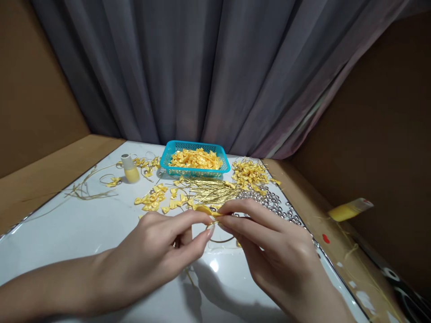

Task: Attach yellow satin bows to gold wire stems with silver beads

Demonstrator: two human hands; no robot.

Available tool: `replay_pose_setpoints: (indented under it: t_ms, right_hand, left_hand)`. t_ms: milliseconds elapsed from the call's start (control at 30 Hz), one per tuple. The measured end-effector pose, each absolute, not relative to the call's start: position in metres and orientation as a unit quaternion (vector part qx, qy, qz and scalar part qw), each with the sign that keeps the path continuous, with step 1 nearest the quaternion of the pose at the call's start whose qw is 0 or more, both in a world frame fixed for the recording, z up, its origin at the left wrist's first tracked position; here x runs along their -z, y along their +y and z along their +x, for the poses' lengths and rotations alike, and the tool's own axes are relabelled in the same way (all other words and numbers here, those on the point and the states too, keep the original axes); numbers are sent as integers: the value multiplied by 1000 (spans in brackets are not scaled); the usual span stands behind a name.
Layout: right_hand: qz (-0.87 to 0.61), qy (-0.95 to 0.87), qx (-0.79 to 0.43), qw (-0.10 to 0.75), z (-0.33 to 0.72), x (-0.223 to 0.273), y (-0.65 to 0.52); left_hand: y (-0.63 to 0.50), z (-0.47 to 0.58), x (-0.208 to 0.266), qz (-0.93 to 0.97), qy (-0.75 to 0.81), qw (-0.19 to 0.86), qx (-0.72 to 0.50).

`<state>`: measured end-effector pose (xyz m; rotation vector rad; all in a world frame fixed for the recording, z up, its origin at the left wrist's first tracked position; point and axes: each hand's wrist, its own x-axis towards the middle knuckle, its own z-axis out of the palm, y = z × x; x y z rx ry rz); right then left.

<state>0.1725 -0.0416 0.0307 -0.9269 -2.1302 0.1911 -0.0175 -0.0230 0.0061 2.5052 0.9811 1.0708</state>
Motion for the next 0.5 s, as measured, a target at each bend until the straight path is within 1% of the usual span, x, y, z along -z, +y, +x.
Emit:
replay_pose_setpoints:
  t_ms: [267,500]
  right_hand:
    - [-363,-841,-80,392,173,-30,-40]
    - [-353,-850,-88,381,174,-27,-42]
  left_hand:
    - [-23,-19,-6,883,268,44,-382]
    - [-24,-26,-6,905,252,15,-342]
